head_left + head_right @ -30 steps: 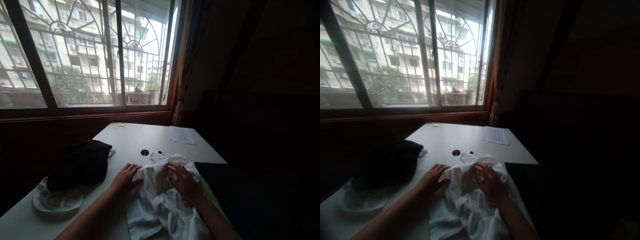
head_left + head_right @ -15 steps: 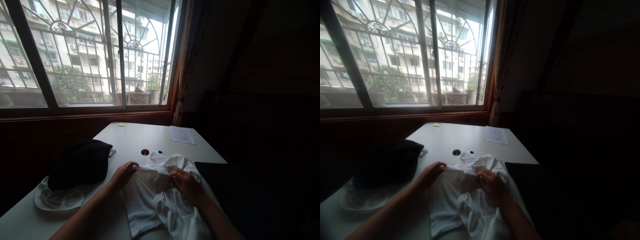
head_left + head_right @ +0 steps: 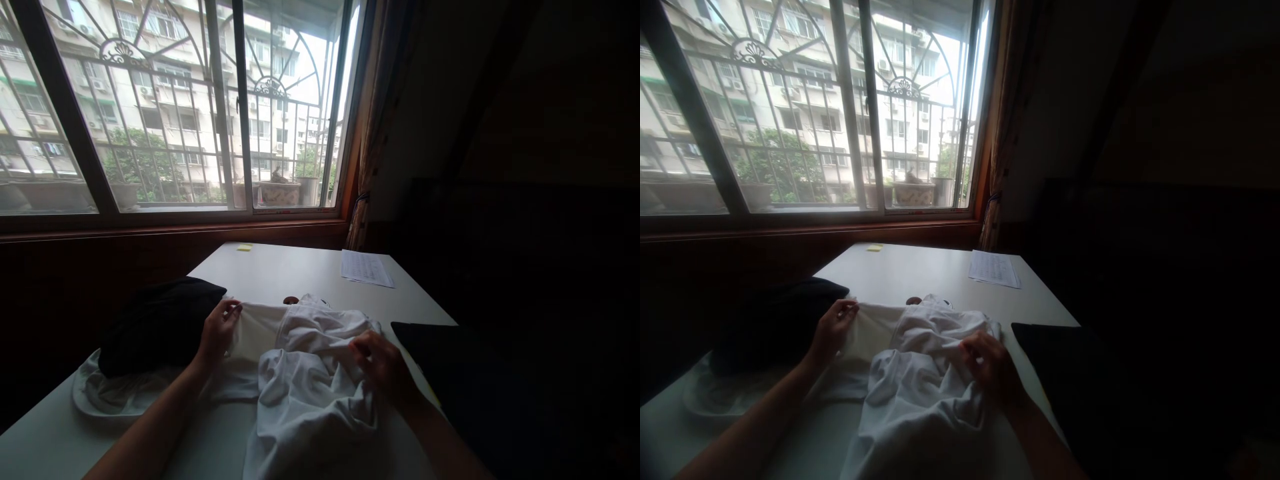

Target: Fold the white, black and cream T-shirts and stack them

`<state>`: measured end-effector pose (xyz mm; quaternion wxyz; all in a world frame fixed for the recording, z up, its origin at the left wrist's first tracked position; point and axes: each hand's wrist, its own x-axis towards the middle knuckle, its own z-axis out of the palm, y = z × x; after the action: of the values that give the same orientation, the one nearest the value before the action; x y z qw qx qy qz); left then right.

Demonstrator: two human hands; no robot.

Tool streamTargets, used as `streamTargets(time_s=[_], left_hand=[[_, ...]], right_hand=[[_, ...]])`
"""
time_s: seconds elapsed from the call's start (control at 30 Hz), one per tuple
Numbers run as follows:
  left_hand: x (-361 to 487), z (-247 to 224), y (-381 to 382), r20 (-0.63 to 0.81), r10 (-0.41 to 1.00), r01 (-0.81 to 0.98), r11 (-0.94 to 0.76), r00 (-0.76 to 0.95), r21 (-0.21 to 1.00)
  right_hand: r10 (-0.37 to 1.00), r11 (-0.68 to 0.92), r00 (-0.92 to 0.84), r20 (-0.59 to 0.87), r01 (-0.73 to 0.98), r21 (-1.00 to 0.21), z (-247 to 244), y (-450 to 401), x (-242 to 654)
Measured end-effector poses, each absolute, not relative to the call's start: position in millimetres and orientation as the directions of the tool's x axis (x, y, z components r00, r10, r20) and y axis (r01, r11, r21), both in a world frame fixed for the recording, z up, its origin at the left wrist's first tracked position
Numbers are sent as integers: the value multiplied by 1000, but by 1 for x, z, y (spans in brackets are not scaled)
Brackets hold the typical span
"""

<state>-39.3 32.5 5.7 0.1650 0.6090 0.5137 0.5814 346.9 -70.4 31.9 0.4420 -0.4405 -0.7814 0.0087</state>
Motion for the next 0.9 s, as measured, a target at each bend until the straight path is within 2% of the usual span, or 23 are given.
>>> streamTargets(time_s=[0.1, 0.17, 0.4, 0.53, 0.57, 0.63, 0.7, 0.77, 0.83, 0.9], left_hand=[[-48, -2, 39, 552, 813, 531, -390, -184, 752], [-53, -1, 41, 563, 805, 562, -382, -189, 734], [-64, 5, 38, 618, 760, 707, -324, -201, 629], [-58, -8, 39, 616, 782, 746, -355, -93, 563], [-57, -11, 40, 612, 787, 748, -363, -74, 556], [-56, -15, 41, 604, 795, 745, -370, -56, 555], [-56, -17, 43, 597, 801, 743, -373, -46, 556], [-56, -17, 43, 592, 805, 743, -374, -38, 556], [-55, -17, 43, 588, 808, 743, -373, -34, 555], [-54, -17, 42, 585, 810, 744, -371, -32, 555]], right_hand=[[705, 706, -518, 485, 574, -415, 32, -82, 317], [683, 726, -630, 369, 530, -438, 36, -90, 300], [663, 581, -741, 106, 420, -697, 44, -108, 295], [619, 379, -755, -216, 528, -760, 41, -109, 306], [625, 348, -741, -247, 547, -761, 43, -109, 306], [684, 363, -716, -141, 501, -786, 49, -109, 302], [751, 450, -652, 104, 391, -803, 55, -111, 291], [777, 529, -570, 268, 360, -769, 54, -113, 277], [783, 568, -544, 302, 426, -704, 44, -114, 265], [800, 562, -538, 265, 520, -643, 29, -115, 254]])
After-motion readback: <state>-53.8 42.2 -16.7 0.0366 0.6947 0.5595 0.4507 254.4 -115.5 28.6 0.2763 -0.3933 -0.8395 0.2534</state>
